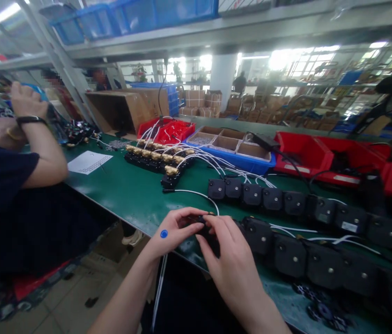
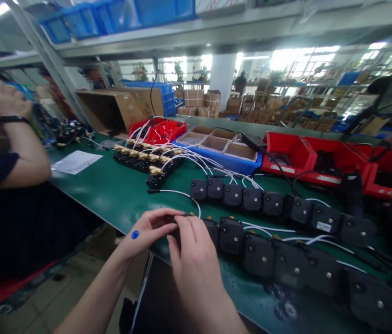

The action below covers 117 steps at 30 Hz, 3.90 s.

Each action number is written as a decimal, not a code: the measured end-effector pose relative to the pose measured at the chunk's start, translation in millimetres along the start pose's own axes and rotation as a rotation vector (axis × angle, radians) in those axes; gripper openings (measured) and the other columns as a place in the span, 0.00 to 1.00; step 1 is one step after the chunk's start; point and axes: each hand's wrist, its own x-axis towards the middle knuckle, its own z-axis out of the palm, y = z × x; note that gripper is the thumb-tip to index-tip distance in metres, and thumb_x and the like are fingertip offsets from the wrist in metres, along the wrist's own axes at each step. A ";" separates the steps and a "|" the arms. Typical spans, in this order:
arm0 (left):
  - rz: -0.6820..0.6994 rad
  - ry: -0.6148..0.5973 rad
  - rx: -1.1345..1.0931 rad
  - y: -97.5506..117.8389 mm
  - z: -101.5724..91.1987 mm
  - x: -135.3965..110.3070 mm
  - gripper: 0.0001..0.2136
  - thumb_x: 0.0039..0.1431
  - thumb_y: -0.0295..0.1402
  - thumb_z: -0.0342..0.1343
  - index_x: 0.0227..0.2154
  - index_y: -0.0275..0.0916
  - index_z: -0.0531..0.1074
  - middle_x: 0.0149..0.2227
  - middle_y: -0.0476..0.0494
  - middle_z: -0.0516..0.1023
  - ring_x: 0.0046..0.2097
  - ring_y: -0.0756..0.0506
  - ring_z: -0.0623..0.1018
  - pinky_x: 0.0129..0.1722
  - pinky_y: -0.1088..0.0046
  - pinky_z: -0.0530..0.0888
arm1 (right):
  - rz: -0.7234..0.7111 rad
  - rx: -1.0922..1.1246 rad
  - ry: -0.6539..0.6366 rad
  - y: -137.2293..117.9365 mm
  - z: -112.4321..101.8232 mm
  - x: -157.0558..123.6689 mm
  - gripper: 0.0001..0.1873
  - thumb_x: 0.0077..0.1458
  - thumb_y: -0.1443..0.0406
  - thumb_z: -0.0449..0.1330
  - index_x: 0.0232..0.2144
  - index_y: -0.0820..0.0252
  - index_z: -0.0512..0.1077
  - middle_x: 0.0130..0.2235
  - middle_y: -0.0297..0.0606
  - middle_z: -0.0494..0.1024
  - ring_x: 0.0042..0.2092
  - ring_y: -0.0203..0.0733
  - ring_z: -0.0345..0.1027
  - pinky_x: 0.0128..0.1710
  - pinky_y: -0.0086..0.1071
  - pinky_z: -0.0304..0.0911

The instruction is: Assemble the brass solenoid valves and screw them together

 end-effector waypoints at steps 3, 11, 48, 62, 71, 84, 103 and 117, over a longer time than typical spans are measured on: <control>-0.011 0.054 0.046 -4.4 1.8 -1.6 0.17 0.53 0.37 0.63 0.45 0.35 0.76 0.46 0.39 0.80 0.47 0.41 0.78 0.49 0.65 0.74 | 0.011 -0.021 0.165 -0.4 -35.6 -14.6 0.09 0.61 0.72 0.55 0.44 0.64 0.67 0.41 0.37 0.70 0.42 0.30 0.65 0.43 0.23 0.63; 0.050 0.262 0.131 -19.3 2.6 -7.0 0.17 0.57 0.44 0.59 0.44 0.39 0.77 0.50 0.40 0.78 0.52 0.40 0.76 0.54 0.64 0.72 | 0.309 -0.324 0.168 42.4 -115.8 -115.1 0.09 0.63 0.63 0.57 0.40 0.64 0.71 0.38 0.36 0.72 0.36 0.28 0.66 0.37 0.21 0.60; 0.253 -0.388 0.623 32.8 3.5 28.5 0.18 0.56 0.33 0.60 0.51 0.42 0.73 0.45 0.43 0.77 0.47 0.42 0.76 0.50 0.64 0.69 | -0.111 -0.436 -0.163 49.4 -53.7 -96.3 0.18 0.69 0.64 0.41 0.37 0.66 0.68 0.35 0.41 0.67 0.35 0.36 0.56 0.37 0.31 0.49; 0.204 -0.466 0.446 22.9 2.9 42.7 0.19 0.54 0.35 0.63 0.50 0.38 0.75 0.48 0.41 0.79 0.49 0.44 0.78 0.51 0.69 0.71 | -0.089 -0.350 -0.195 36.6 -27.8 -74.3 0.16 0.66 0.71 0.42 0.36 0.66 0.70 0.34 0.40 0.67 0.35 0.33 0.62 0.35 0.27 0.60; 0.172 -0.470 0.418 22.6 2.0 42.5 0.21 0.50 0.34 0.66 0.49 0.37 0.75 0.47 0.41 0.79 0.49 0.42 0.77 0.51 0.67 0.70 | 0.124 0.045 0.047 15.6 -31.1 -23.6 0.04 0.61 0.70 0.57 0.39 0.63 0.71 0.36 0.32 0.71 0.37 0.25 0.66 0.39 0.17 0.63; 0.172 -0.466 0.382 26.0 4.3 42.4 0.18 0.58 0.35 0.60 0.50 0.36 0.75 0.48 0.38 0.79 0.49 0.42 0.78 0.49 0.69 0.72 | 0.147 0.003 0.047 23.3 -17.0 -20.0 0.05 0.61 0.70 0.57 0.39 0.62 0.72 0.37 0.33 0.69 0.35 0.24 0.63 0.36 0.18 0.62; 0.060 -0.413 0.440 39.7 14.2 46.2 0.17 0.50 0.34 0.67 0.43 0.36 0.78 0.41 0.42 0.82 0.43 0.43 0.79 0.44 0.70 0.74 | 0.073 -0.022 0.091 25.4 -9.6 -24.4 0.04 0.61 0.72 0.56 0.40 0.65 0.68 0.40 0.37 0.66 0.43 0.31 0.60 0.44 0.24 0.57; 0.064 -0.372 0.603 45.9 22.3 46.0 0.13 0.50 0.34 0.65 0.38 0.33 0.78 0.38 0.43 0.80 0.40 0.44 0.77 0.42 0.71 0.72 | 0.129 0.022 0.153 26.3 -2.8 -24.4 0.02 0.61 0.73 0.55 0.36 0.64 0.67 0.34 0.36 0.65 0.38 0.32 0.59 0.38 0.24 0.57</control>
